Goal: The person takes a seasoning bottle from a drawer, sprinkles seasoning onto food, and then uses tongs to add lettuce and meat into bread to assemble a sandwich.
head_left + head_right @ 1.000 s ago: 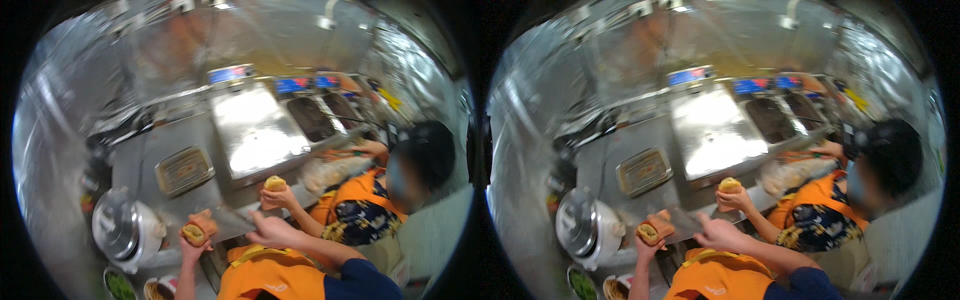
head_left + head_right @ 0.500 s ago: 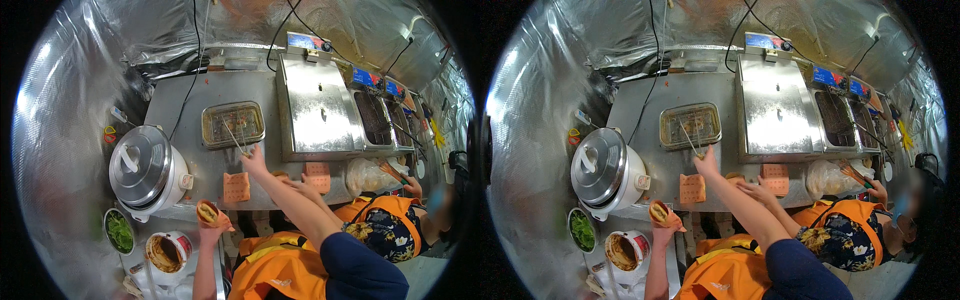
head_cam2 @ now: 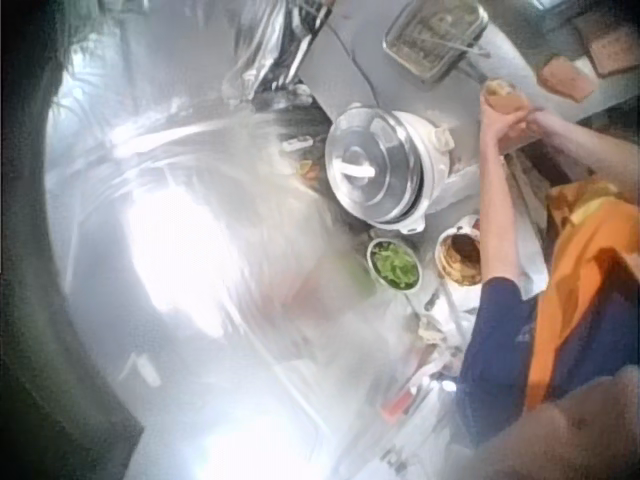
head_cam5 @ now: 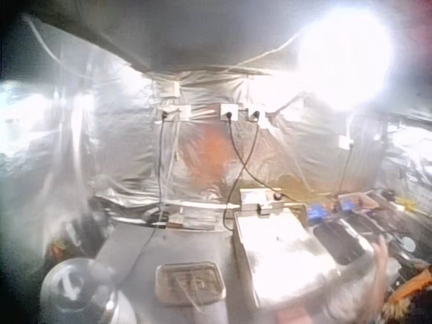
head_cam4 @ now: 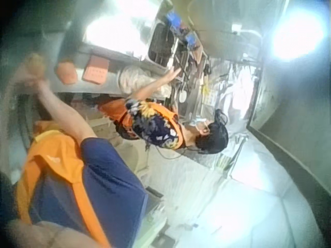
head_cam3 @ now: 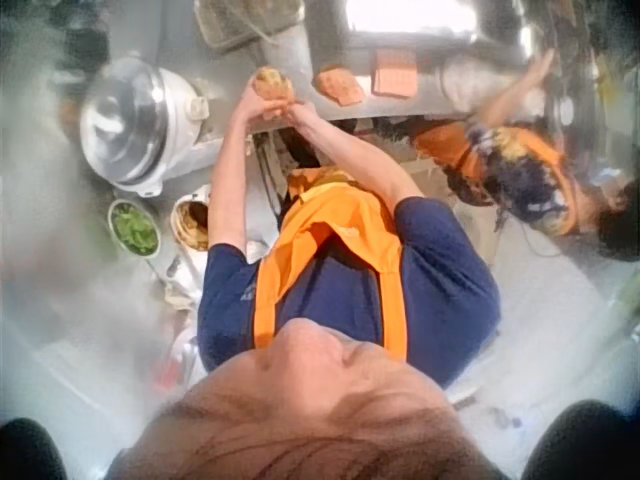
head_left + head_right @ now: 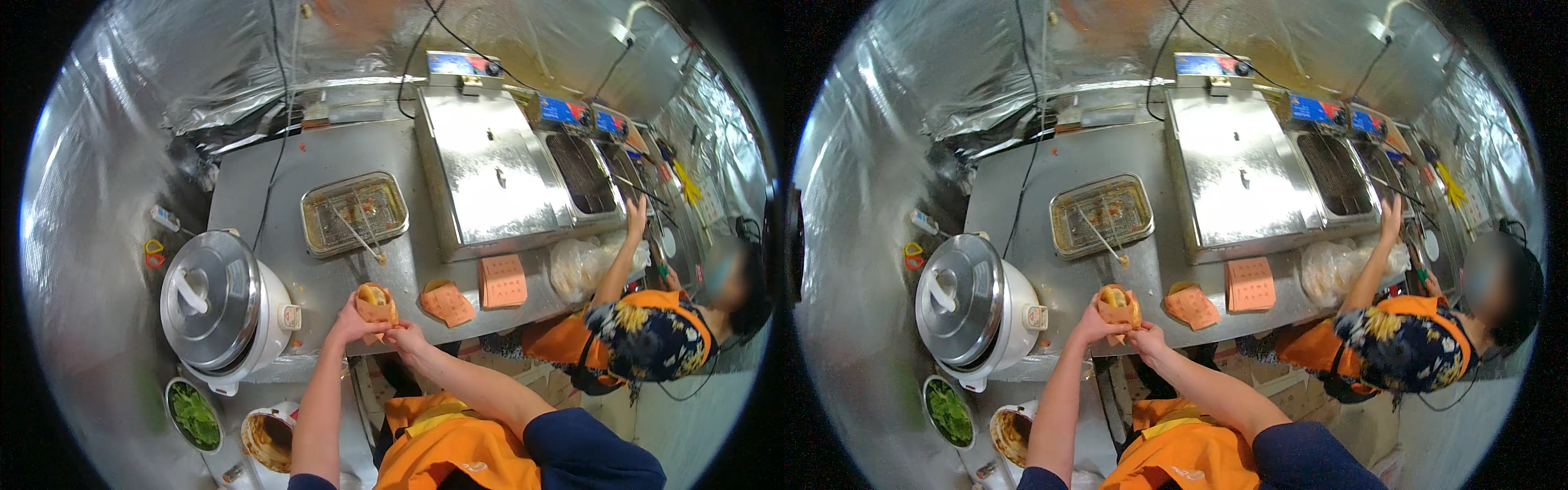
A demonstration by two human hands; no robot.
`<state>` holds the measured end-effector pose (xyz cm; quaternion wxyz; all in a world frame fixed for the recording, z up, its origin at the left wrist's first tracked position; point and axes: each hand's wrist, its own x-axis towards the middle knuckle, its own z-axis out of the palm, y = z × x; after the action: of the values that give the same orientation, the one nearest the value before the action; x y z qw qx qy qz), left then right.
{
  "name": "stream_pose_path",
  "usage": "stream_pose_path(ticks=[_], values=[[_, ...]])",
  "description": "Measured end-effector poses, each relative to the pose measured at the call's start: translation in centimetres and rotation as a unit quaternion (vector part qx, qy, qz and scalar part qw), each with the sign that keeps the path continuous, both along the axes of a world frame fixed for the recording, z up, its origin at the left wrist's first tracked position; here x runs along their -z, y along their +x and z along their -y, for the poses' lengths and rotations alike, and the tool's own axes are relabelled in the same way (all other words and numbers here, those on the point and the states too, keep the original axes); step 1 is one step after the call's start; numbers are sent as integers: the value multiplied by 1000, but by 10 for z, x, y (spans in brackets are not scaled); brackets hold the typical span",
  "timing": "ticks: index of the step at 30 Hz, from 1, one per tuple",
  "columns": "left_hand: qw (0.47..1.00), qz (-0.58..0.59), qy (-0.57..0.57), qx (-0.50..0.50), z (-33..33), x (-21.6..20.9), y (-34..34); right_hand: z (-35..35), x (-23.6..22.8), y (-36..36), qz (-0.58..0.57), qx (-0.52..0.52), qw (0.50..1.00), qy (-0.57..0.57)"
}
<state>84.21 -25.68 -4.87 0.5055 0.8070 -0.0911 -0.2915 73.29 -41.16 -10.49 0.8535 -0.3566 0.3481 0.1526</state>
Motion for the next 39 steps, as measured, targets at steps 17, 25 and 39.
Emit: stream_pose_path(ticks=[17,25,39], values=[[859,-263,-393,195,117,-26,-145,131,-153,-199,317,33,889,-328],[831,-220,-180,477,265,-124,-334,170,-192,-455,259,296,801,-451],[572,-449,-65,684,393,-119,-747,103,-174,-874,-1,682,577,-449]])
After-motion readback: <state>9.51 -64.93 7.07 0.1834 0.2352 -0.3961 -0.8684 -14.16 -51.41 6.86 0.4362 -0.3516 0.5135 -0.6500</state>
